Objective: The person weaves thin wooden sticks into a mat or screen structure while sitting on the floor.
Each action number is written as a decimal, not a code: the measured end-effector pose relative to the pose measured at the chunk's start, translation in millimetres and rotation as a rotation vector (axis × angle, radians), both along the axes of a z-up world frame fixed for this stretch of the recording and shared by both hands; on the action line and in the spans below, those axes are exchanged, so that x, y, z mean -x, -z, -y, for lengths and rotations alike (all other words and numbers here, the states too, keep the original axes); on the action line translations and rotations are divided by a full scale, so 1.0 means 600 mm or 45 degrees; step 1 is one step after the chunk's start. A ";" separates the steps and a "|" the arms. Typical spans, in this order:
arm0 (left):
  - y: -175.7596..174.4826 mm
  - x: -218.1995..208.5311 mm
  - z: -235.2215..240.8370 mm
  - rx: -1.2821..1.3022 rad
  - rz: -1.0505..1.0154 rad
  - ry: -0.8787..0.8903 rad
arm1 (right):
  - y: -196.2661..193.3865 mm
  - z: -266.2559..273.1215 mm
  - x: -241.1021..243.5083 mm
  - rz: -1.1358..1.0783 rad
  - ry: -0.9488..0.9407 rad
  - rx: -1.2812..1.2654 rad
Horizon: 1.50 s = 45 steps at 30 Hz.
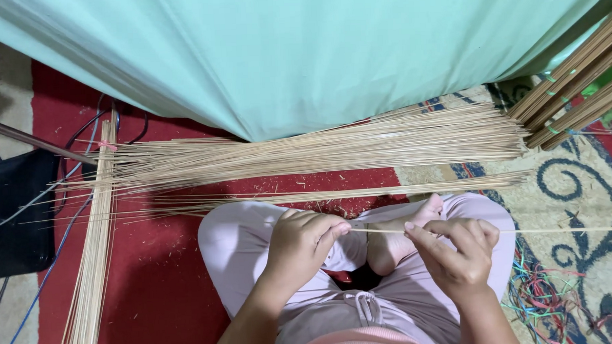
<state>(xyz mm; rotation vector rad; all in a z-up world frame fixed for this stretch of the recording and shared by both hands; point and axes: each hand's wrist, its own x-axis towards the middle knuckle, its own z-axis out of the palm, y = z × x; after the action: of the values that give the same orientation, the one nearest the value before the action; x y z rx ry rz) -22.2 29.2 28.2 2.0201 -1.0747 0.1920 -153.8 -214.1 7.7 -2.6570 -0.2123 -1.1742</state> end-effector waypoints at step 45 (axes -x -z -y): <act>-0.044 0.031 0.016 0.053 0.377 -0.198 | -0.013 -0.012 0.019 0.010 0.043 -0.054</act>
<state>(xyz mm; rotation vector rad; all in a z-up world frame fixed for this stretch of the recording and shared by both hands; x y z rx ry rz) -40.8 19.8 54.4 2.0806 -1.0807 0.6054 -165.1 -206.6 15.7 -2.6293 -0.1427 -1.1860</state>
